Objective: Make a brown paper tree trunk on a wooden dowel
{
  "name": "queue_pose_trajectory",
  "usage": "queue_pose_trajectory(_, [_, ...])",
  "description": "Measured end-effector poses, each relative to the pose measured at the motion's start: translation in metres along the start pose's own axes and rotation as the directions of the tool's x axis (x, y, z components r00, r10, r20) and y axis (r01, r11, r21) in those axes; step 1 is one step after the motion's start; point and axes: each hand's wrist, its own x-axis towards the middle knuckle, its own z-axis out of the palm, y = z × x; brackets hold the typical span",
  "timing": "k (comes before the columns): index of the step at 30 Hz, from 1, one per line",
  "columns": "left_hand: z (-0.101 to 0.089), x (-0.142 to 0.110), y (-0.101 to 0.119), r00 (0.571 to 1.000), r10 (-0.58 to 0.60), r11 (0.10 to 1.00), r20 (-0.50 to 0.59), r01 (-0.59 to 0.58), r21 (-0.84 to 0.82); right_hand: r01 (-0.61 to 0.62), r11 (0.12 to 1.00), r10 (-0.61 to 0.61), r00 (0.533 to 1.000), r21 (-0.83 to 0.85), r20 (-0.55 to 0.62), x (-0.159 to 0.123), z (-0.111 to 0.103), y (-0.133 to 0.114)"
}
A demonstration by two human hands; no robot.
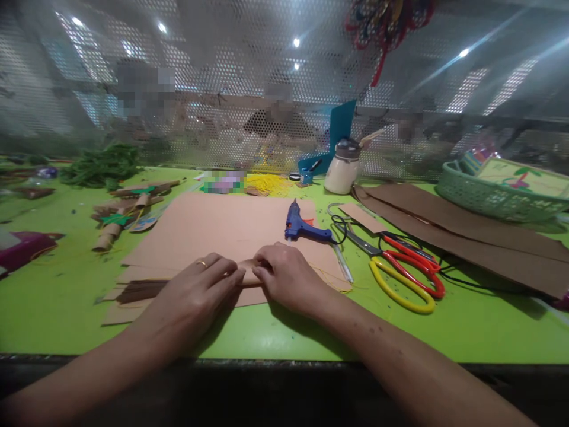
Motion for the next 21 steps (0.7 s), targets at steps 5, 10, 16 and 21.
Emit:
queue_pose_trajectory(5, [0.001,0.001,0.004,1.0,-0.011,0.999,0.029,0.01,0.037,0.083,0.991,-0.064,0.982,-0.104,0.177,0.001,-0.028,0.007])
queue_pose_trajectory(10, [0.0,0.002,0.004,0.999,-0.01,1.0,0.05,0.009,0.021,0.22,0.944,-0.137,0.939,-0.246,0.316,-0.002,-0.04,0.004])
queue_pose_trajectory(16, [0.002,-0.001,0.005,1.0,0.002,1.0,0.027,-0.001,-0.023,0.187,0.943,-0.091,0.94,-0.274,0.33,-0.001,-0.034,0.005])
queue_pose_trajectory(21, [0.006,-0.004,0.006,1.0,0.001,0.996,-0.025,-0.003,-0.09,0.167,0.952,-0.079,0.943,-0.255,0.323,-0.004,-0.033,0.007])
